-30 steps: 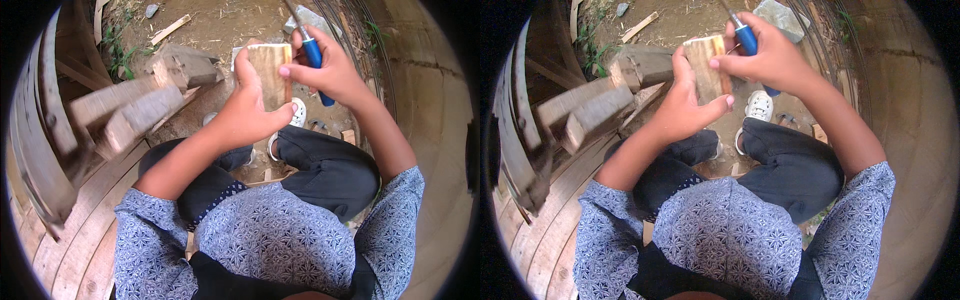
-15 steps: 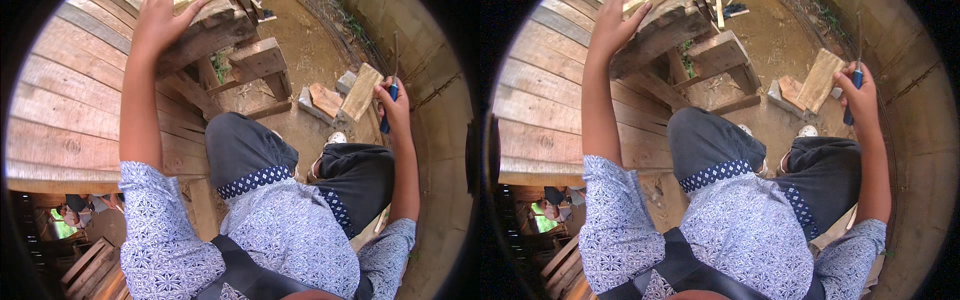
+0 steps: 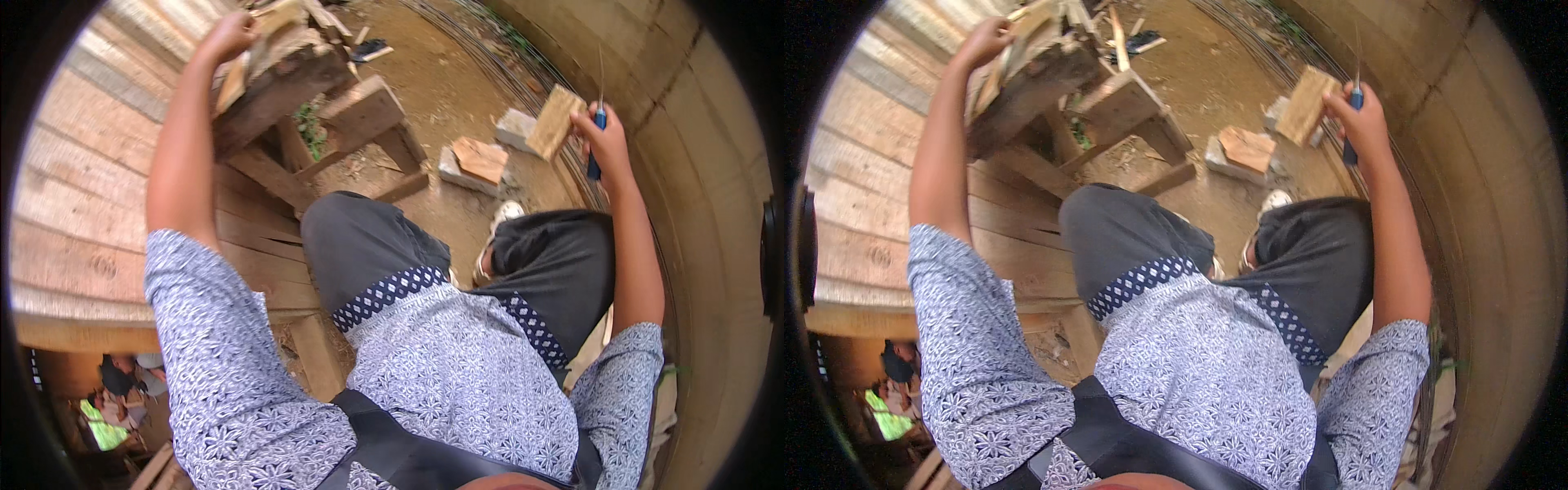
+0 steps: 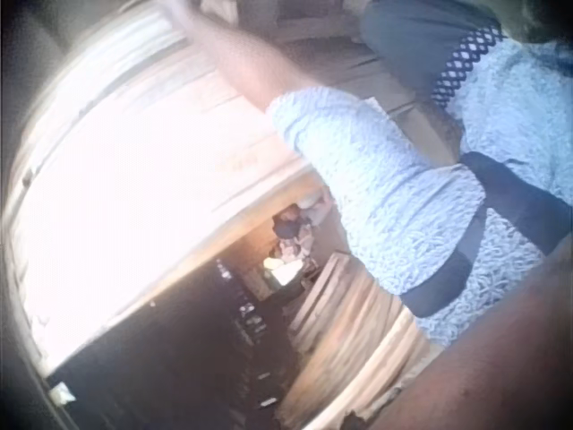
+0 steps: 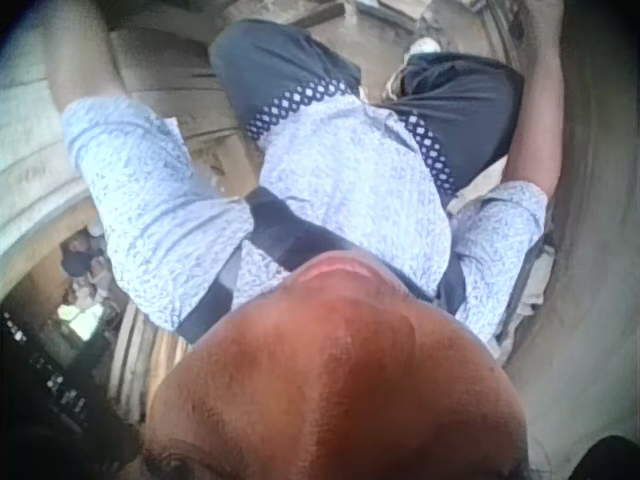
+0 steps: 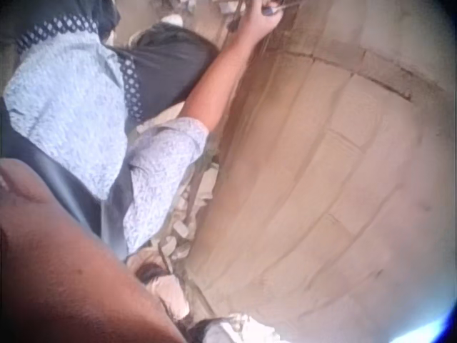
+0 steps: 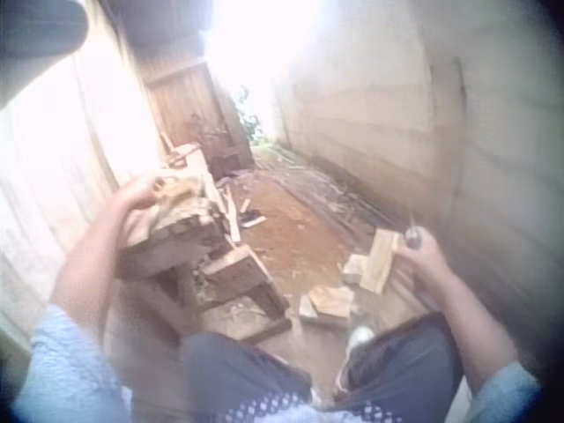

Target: The person sits on the ground and assembles a small wooden frame by hand. They use a hammer and a chisel to fit and secure the wooden pieces together, then inspect the assembled frame.

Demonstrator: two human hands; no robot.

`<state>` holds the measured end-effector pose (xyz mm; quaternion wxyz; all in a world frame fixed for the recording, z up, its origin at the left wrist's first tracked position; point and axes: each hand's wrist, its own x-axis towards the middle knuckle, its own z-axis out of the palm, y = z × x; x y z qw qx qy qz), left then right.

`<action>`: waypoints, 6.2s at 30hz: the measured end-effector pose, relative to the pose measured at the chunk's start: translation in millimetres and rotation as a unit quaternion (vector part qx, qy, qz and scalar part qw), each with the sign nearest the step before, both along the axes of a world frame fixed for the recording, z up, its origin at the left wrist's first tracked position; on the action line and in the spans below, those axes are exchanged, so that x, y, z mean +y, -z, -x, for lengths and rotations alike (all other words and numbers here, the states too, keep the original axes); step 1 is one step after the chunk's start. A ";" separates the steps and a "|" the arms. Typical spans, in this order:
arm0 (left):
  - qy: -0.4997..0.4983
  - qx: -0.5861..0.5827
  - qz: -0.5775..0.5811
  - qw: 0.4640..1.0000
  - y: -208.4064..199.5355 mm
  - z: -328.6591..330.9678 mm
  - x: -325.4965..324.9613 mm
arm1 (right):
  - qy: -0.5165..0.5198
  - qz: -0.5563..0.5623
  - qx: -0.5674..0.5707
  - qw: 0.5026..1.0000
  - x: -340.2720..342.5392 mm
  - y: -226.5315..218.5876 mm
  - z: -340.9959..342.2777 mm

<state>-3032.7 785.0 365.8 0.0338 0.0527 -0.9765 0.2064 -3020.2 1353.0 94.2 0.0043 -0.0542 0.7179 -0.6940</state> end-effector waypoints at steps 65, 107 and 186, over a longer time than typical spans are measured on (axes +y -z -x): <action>0.287 -0.016 -0.434 0.854 543.0 58.7 234.7 | -0.049 -0.330 0.038 0.942 -123.6 279.1 111.1; 0.250 -0.131 -0.385 0.879 551.3 59.2 227.3 | -0.063 -0.296 -0.004 0.953 -127.6 294.7 107.1; 0.276 -0.145 -0.384 0.869 589.2 50.9 234.3 | -0.049 -0.168 -0.275 0.945 -43.4 102.9 -68.2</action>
